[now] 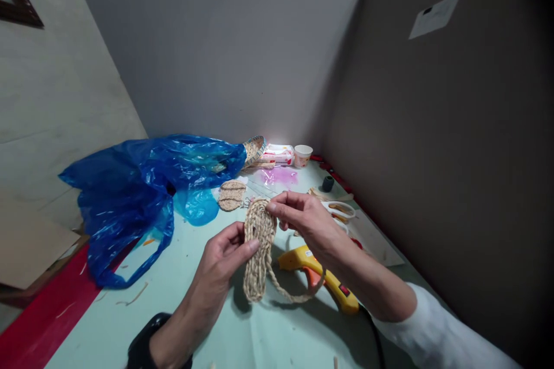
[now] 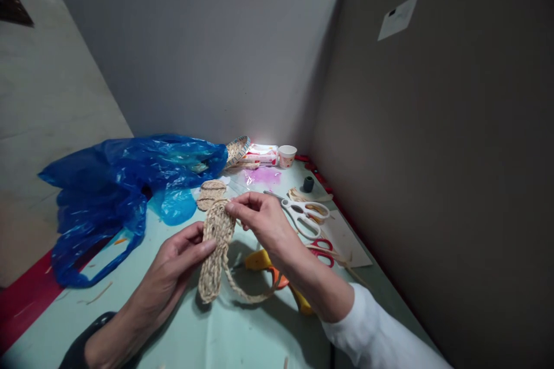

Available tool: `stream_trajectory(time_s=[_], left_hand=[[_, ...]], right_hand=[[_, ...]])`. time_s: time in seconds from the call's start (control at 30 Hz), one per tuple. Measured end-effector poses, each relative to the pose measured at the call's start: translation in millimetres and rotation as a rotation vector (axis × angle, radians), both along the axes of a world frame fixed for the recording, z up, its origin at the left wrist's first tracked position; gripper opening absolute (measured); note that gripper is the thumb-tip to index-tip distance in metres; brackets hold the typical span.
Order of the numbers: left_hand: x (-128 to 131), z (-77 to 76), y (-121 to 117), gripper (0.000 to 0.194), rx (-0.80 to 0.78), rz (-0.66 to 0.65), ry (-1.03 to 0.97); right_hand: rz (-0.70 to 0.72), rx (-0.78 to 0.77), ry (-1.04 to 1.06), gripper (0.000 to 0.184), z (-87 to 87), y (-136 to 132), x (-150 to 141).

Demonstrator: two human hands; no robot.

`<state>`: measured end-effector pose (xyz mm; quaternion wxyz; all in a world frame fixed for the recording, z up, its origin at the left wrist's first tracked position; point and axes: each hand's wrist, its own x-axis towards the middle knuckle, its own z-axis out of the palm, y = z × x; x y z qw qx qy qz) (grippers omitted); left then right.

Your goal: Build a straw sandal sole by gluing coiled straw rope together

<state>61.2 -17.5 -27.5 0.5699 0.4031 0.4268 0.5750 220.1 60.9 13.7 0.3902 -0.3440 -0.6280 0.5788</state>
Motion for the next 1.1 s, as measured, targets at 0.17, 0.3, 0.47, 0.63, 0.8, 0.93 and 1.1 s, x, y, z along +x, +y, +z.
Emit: stream_trajectory(time_s=[0.17, 0.3, 0.47, 0.63, 0.8, 0.93, 1.1], left_hand=[[-3.8, -1.1, -2.1, 0.028, -0.001, -0.039, 0.051], [-2.9, 5.5, -6.5, 0.026, 0.007, -0.053, 0.163], [-0.9, 7.6, -7.1, 0.027, -0.01, -0.046, 0.228], [0.5, 7.3, -8.2, 0.029, -0.033, -0.016, 0.208], [0.7, 6.4, -8.4, 0.031, -0.06, -0.016, 0.084], [-0.8, 2.8, -5.1, 0.027, -0.058, 0.03, 0.024], [-3.0, -0.6, -5.6, 0.026, 0.013, 0.093, 0.08]], right_hand=[[0.165, 0.038, -0.103, 0.033, 10.0, 4.6, 12.3], [0.314, 0.075, -0.098, 0.025, 10.4, 7.3, 16.4], [0.33, -0.003, -0.033, 0.022, -0.5, 10.8, 13.9], [0.332, -0.059, -0.027, 0.026, 0.1, 11.7, 10.8], [0.261, -0.073, -0.034, 0.018, 5.4, 9.3, 6.5], [0.252, -0.052, -0.058, 0.02, 6.2, 6.2, 9.3], [0.221, -0.021, -0.136, 0.024, -0.6, -1.4, 12.9]])
